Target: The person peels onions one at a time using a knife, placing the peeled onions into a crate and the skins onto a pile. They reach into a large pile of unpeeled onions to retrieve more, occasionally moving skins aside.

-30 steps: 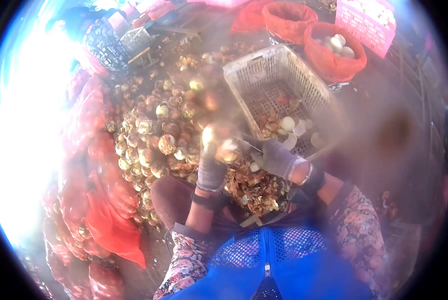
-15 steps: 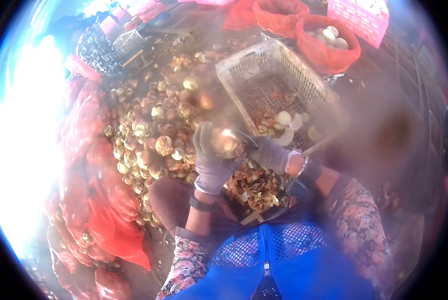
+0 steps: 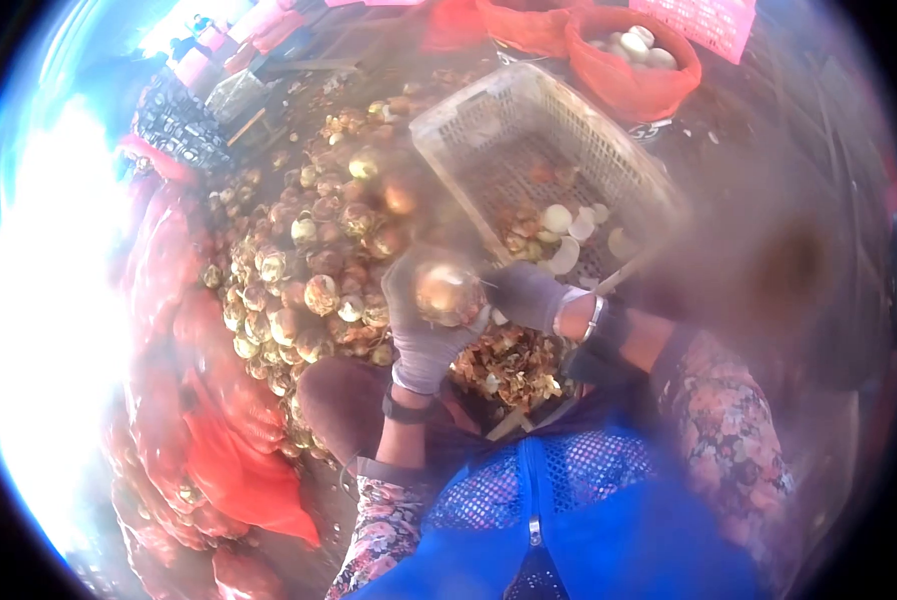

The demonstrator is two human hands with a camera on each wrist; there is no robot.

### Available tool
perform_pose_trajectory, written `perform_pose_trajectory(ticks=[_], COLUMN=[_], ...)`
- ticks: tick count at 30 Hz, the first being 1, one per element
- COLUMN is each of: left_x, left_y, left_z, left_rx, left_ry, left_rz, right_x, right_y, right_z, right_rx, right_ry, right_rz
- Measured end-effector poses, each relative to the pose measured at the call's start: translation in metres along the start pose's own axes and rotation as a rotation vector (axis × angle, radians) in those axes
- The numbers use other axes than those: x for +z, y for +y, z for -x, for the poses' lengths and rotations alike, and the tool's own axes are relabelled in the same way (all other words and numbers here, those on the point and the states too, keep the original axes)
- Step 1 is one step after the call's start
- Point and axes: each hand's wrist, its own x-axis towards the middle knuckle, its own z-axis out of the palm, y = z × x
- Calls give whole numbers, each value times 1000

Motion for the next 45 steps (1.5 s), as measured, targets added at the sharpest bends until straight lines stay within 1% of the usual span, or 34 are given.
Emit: perform_pose_trajectory(ticks=[2, 4, 6, 8, 9, 10, 12, 13, 14, 15, 16, 18, 19, 21, 22, 23, 24, 25, 26, 27, 28, 29, 31, 32, 33, 34, 35, 36, 37, 39, 40, 41, 44, 45], left_x=[3, 1, -1, -5, 0, 3, 2, 1, 2, -2, -7, -14, -16, -21, -23, -26, -30, -34, -35, -36, -35, -35, -36, -40, -24, -18, -12, -5, 10, 18, 22, 26, 12, 17], left_y=[0, -12, -15, -11, 3, 9, -13, -19, -1, -8, -11, -12, -12, -20, -17, -6, -8, -14, -30, -63, -106, -147, -118, -151, -68, -64, -59, -70, -33, -52, -33, -13, -20, -19], left_z=[4, 18, 24, 29, 24, 22, 30, 32, 30, 33, 32, 32, 33, 40, 39, 33, 34, 39, 48, 62, 81, 94, 87, 105, 66, 63, 59, 63, 45, 45, 42, 39, 39, 39], left_rx=[-25, -357, -685, -776, -705, -634, -611, -600, -615, -602, -590, -692, -740, -742, -741, -683, -712, -746, -753, -705, -620, -479, -783, -854, -681, -756, -826, -770, -697, -347, -554, -751, -729, -721], left_ry=[50, 6, -40, -30, -12, 6, -49, -73, -6, -56, -107, -98, -95, -95, -95, -89, -44, -11, -47, -160, -299, -436, -359, -316, -286, -166, -45, -15, 11, -263, -186, -32, -204, -143], left_rz=[94, 576, 1047, 1373, 1365, 1355, 1290, 1261, 1158, 1164, 1168, 1087, 1045, 1164, 1223, 1232, 1204, 1184, 1165, 1166, 1157, 1153, 1315, 1217, 1173, 1137, 1096, 1128, 1063, 297, 671, 1037, 979, 960], right_x=[-7, -21, -24, -26, -13, 13, 17, -9, -17, -25, -29, -39, -58, -70, -69, -69, -68, -66, -67, -64, -56, -41, -38, -44, -45, -41, -38, -36, -33, -25, -34, -46, -40, -41], right_y=[-5, -12, -5, 3, 19, 43, 42, 11, 2, -7, -7, -9, -16, -19, -16, -17, -17, -15, -13, -16, -10, -4, -8, -15, -20, -17, -13, -10, -8, -1, -10, -22, -21, -21], right_z=[-2, -9, -12, -13, -15, -20, -18, -13, -11, -8, -6, -2, -2, 0, 5, 5, 6, 7, 15, 22, 26, 27, 26, 27, 29, 25, 24, 24, 22, 19, 20, 22, 15, 19], right_rx=[117, 209, 221, 177, 277, 374, 294, 119, 48, -26, 6, 207, 376, 492, 435, 413, 391, 408, 438, 434, 498, 362, 305, 375, 441, 488, 507, 524, 528, 533, 534, 533, 537, 540], right_ry=[-138, -278, -333, -320, -337, -353, -352, -338, -298, -261, -194, -253, -384, -491, -464, -446, -429, -408, -370, -284, -299, -243, -177, -157, -139, -153, -112, -73, -46, 6, 10, 8, -12, -23], right_rz=[60, 121, 190, 276, 145, 14, 64, 249, 179, 112, -207, -704, -881, -1022, -993, -1039, -1085, -1204, -1323, -1461, -1421, -1376, -1363, -1408, -1458, -1546, -1568, -1591, -1578, -1552, -1547, -1546, -1552, -1535])
